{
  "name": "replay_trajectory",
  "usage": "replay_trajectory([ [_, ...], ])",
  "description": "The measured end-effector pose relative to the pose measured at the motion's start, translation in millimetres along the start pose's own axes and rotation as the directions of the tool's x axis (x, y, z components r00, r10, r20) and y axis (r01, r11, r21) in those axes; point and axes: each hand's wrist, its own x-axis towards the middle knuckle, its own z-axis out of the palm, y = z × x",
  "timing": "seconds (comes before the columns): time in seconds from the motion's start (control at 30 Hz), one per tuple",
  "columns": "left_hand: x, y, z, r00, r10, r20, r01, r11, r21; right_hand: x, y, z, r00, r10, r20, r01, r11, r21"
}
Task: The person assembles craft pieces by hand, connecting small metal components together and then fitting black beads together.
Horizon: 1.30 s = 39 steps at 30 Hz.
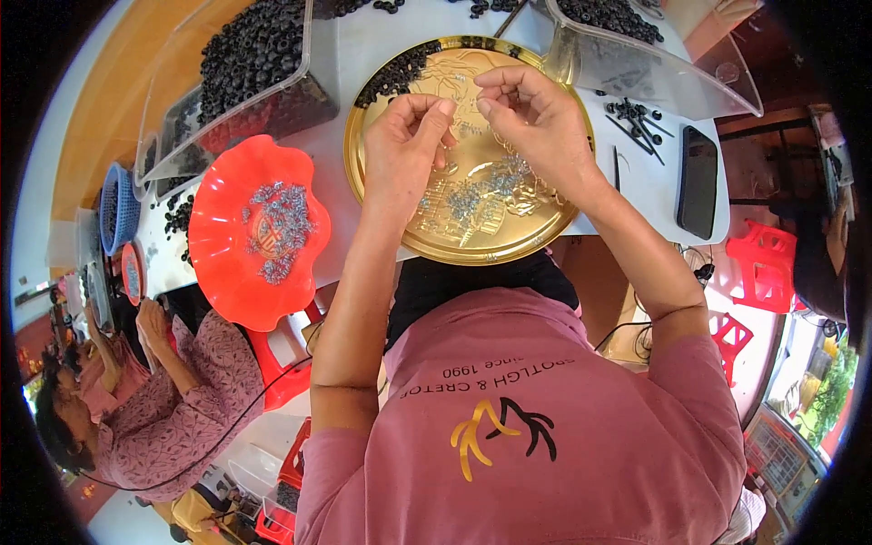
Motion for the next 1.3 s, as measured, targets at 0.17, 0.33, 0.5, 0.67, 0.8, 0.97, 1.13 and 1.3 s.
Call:
replay_trajectory([
  [0.17, 1, 4, 4, 0.999, 0.042, -0.007, -0.042, 0.999, -0.003, 1, -6, -3, 0.974, 0.219, 0.060, -0.226, 0.959, 0.172],
  [0.33, 4, 5, 7, 0.997, 0.076, 0.010, -0.076, 0.996, 0.052, 2, -4, -8, 0.971, 0.229, 0.071, -0.238, 0.954, 0.181],
  [0.5, 5, 0, 6, 0.993, 0.118, 0.006, -0.118, 0.992, 0.041, 2, -3, -11, 0.981, 0.183, 0.059, -0.191, 0.967, 0.170],
  [0.67, -11, 2, -4, 0.977, 0.186, -0.108, -0.183, 0.982, 0.036, 5, -3, -20, 0.977, 0.210, 0.039, -0.212, 0.976, 0.049],
  [0.8, -40, 6, -5, 0.971, 0.165, -0.173, -0.148, 0.983, 0.109, 7, 3, -26, 0.977, 0.210, 0.035, -0.211, 0.977, 0.038],
  [0.97, -80, -6, -14, 0.970, 0.201, -0.137, -0.177, 0.970, 0.169, 10, 17, -29, 0.988, 0.153, 0.009, -0.153, 0.987, 0.039],
  [1.13, -109, -3, -21, 0.978, 0.198, -0.069, -0.154, 0.901, 0.406, 11, 14, -22, 0.995, 0.088, -0.037, -0.089, 0.996, -0.029],
  [1.3, -120, -9, -30, 0.927, 0.374, -0.018, -0.304, 0.780, 0.547, 7, 3, -11, 0.965, 0.115, 0.236, -0.061, 0.973, -0.224],
])
